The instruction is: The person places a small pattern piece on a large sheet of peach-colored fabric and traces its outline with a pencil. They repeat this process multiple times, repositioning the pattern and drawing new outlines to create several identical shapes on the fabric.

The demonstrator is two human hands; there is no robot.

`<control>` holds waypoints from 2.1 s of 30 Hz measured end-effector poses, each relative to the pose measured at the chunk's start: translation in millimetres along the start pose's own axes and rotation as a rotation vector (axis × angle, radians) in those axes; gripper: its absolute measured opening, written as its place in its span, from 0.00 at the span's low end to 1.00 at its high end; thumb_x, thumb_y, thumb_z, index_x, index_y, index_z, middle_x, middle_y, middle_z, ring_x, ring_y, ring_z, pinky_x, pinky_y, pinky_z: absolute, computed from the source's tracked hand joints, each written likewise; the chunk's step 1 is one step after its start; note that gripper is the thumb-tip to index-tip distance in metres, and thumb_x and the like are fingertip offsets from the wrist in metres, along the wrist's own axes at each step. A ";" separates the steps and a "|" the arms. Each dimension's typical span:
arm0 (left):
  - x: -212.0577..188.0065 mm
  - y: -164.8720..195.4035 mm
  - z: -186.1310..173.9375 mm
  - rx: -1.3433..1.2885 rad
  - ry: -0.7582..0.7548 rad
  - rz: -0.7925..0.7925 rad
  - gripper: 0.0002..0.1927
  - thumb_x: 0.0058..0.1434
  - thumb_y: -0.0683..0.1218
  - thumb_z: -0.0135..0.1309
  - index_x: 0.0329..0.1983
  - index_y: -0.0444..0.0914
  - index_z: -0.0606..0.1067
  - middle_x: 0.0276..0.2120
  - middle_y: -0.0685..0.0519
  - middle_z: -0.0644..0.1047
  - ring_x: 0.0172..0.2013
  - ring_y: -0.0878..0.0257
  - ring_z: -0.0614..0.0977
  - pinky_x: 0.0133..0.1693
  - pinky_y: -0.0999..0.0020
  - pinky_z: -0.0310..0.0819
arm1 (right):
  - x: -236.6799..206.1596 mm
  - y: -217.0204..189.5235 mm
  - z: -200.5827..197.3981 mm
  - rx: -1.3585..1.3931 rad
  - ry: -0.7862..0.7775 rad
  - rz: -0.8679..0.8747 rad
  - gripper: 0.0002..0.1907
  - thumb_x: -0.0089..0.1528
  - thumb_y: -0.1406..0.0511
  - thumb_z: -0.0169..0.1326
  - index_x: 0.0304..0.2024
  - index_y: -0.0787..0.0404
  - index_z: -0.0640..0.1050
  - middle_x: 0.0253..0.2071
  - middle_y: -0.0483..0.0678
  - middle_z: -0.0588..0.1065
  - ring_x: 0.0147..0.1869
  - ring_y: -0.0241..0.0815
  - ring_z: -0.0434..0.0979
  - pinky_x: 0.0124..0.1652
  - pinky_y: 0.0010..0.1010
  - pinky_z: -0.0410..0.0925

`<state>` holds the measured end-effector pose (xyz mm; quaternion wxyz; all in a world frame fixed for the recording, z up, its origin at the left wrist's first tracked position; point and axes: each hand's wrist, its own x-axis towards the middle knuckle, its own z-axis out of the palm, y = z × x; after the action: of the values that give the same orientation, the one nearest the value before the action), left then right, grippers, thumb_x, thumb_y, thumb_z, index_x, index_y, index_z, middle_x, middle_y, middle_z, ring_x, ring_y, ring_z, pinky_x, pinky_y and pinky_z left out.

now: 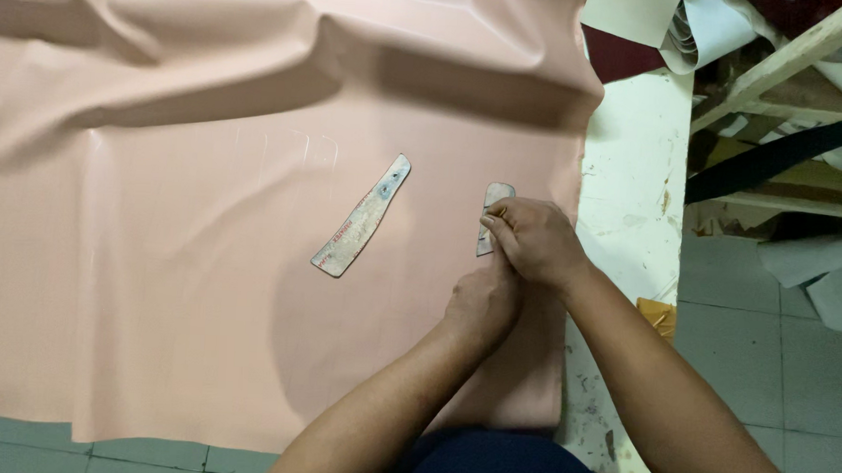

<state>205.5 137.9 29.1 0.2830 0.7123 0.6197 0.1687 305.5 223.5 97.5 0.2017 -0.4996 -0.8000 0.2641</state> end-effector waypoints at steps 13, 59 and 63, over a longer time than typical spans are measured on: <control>-1.4 6.0 -31.6 0.126 -0.001 0.086 0.24 0.70 0.45 0.42 0.63 0.25 0.66 0.56 0.30 0.72 0.39 0.42 0.83 0.43 0.49 0.76 | 13.2 -3.7 -6.0 -0.007 0.058 0.017 0.11 0.65 0.61 0.54 0.39 0.62 0.82 0.39 0.53 0.81 0.41 0.54 0.81 0.45 0.42 0.72; 26.7 -51.8 -69.2 -0.078 0.244 0.292 0.05 0.61 0.44 0.56 0.41 0.45 0.77 0.55 0.60 0.79 0.48 0.63 0.82 0.53 0.60 0.63 | -45.1 10.6 -11.3 -0.012 0.035 0.201 0.13 0.66 0.58 0.54 0.43 0.60 0.82 0.43 0.50 0.81 0.45 0.48 0.81 0.46 0.37 0.73; 25.3 -50.2 -72.6 -0.140 0.251 0.273 0.08 0.59 0.43 0.58 0.42 0.44 0.77 0.55 0.60 0.79 0.47 0.62 0.81 0.54 0.62 0.62 | -47.0 8.7 -4.7 -0.032 0.007 0.235 0.13 0.65 0.58 0.55 0.43 0.60 0.82 0.41 0.50 0.81 0.44 0.49 0.81 0.45 0.38 0.73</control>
<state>127.5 180.3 52.4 0.2267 0.7418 0.5344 0.3358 334.0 185.1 93.1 0.1641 -0.5941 -0.7392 0.2714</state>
